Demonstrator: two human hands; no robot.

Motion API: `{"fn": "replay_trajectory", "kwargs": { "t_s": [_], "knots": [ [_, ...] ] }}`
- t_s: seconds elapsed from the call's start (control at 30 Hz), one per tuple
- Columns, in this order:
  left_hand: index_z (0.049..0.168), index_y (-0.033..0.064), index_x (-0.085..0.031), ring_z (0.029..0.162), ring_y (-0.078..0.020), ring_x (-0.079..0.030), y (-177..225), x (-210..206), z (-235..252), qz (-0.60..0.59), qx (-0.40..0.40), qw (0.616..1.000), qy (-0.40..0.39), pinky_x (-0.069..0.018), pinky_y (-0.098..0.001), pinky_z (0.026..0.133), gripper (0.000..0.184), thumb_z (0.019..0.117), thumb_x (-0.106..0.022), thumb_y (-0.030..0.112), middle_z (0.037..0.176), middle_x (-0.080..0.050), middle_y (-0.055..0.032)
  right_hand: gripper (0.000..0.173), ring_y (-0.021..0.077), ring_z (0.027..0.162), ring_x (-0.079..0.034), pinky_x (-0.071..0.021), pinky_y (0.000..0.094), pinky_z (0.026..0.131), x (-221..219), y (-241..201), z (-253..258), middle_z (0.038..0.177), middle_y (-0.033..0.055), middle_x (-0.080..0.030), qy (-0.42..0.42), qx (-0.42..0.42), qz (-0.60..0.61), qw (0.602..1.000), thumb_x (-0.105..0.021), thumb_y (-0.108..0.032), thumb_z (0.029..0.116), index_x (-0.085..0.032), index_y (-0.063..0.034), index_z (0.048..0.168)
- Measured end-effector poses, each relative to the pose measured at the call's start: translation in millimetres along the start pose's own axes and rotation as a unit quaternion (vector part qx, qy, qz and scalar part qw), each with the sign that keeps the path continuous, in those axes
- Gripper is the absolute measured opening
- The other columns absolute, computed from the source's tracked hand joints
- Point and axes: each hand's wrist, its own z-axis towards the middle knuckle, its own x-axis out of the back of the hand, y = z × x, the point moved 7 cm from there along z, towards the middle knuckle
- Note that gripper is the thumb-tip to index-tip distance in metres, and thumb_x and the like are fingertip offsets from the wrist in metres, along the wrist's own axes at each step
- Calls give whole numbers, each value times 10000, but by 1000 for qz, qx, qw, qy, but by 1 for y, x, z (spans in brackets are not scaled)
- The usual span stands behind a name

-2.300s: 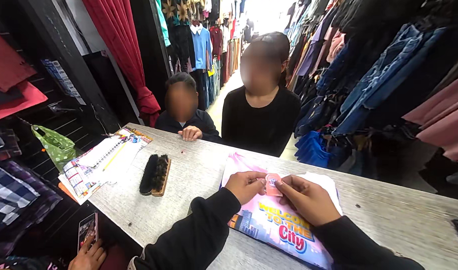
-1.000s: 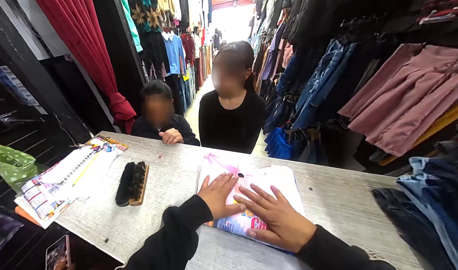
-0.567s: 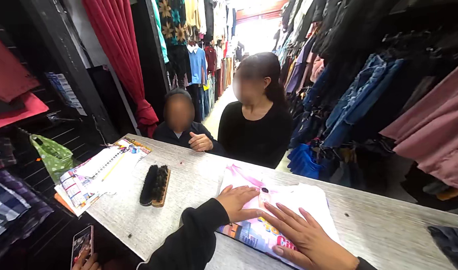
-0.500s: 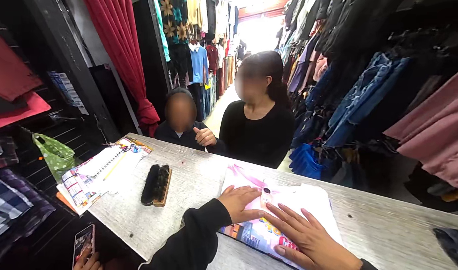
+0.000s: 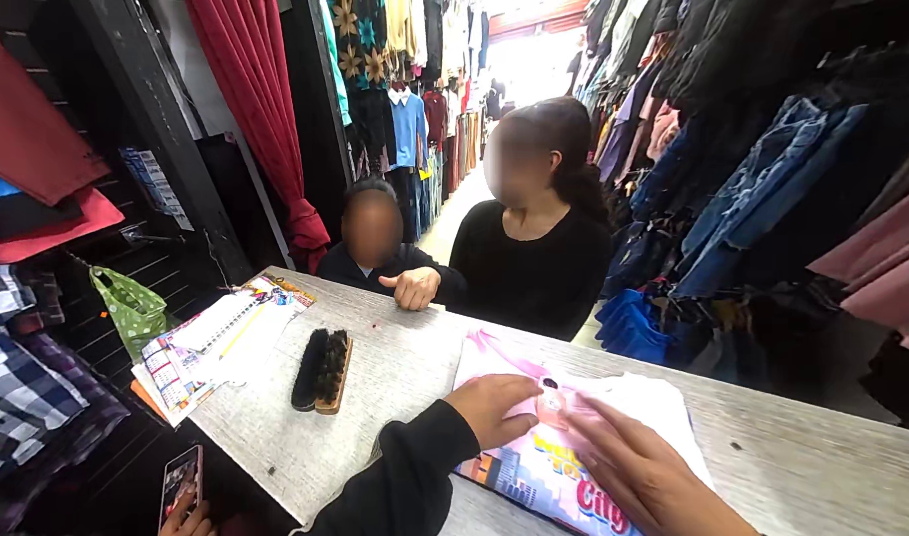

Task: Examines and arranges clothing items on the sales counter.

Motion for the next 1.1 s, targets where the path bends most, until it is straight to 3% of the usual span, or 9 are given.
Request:
{"fn": "replay_trajectory", "kwargs": {
  "t_s": [0.1,0.17,0.23,0.6,0.7,0.77,0.87,0.97,1.1],
  "knots": [
    [1526,114,-488,1515,-286,-347,-4,3,0,51,20,998,40,-238,-625,1211,607,988,-641,352,1615,-406,-128,612,533,1418,-402,-322,749,1072,14,4,1,1543,268,-452,45,-15,-48,998,-415,-563,1033,-547,-183,1495],
    [1560,185,-450,1561,-281,-238,-8,-3,1,54,62,997,-5,-126,-684,1216,646,987,-622,429,1665,-323,-93,673,535,1429,-388,-270,805,1059,9,8,-3,1556,228,-457,-24,-44,-53,997,-365,-648,1016,-546,-215,1498],
    [1554,172,-458,1559,-291,-240,-12,-13,-1,40,102,991,-76,-63,-692,1216,600,1033,-531,460,1639,-374,-98,701,500,1424,-421,-256,811,1062,-4,14,-9,1543,192,-490,-112,-70,-31,991,-328,-660,1018,-560,-193,1487],
    [1516,125,-507,1544,-275,-282,-14,-13,-1,7,109,991,-75,-46,-662,1226,563,1045,-509,433,1586,-457,-99,655,493,1452,-381,-200,802,1096,-7,16,-9,1566,196,-459,-159,-92,-14,983,-358,-603,1040,-531,-178,1508],
    [1439,43,-572,1487,-297,-396,-12,-10,1,2,74,997,-26,-123,-638,1235,468,1067,-495,316,1514,-531,-155,548,526,1444,-374,-171,846,1066,0,8,-5,1557,215,-463,-111,-69,-29,991,-439,-472,1056,-559,-151,1484],
    [1305,-25,-663,1352,-329,-556,-5,-2,1,-5,-5,998,61,-318,-575,1190,344,1026,-560,148,1382,-627,-208,500,545,1423,-393,-199,849,1052,10,-3,1,1537,237,-478,-52,-10,-35,998,-544,-365,1034,-567,-120,1469],
    [1076,-68,-746,1125,-322,-681,5,4,-3,-48,-79,992,84,-514,-430,1027,207,970,-603,38,1116,-724,-233,542,517,1421,-415,-232,823,1074,5,-7,1,1538,226,-481,-109,11,8,994,-488,-468,1053,-550,-149,1486],
    [1058,-59,-758,1123,-324,-660,4,2,-2,-80,-60,995,26,-499,-425,1015,214,973,-617,78,1101,-712,-240,558,458,1415,-456,-215,800,1097,-8,0,-3,1531,194,-503,-174,-1,36,984,-421,-519,1066,-559,-176,1485],
    [1088,-55,-753,1141,-320,-648,2,0,-3,-90,-43,995,9,-491,-421,1024,232,980,-616,97,1128,-701,-244,559,436,1416,-464,-227,787,1100,-10,2,-6,1528,173,-514,-168,-2,29,985,-414,-531,1063,-566,-190,1479]
  ]
}}
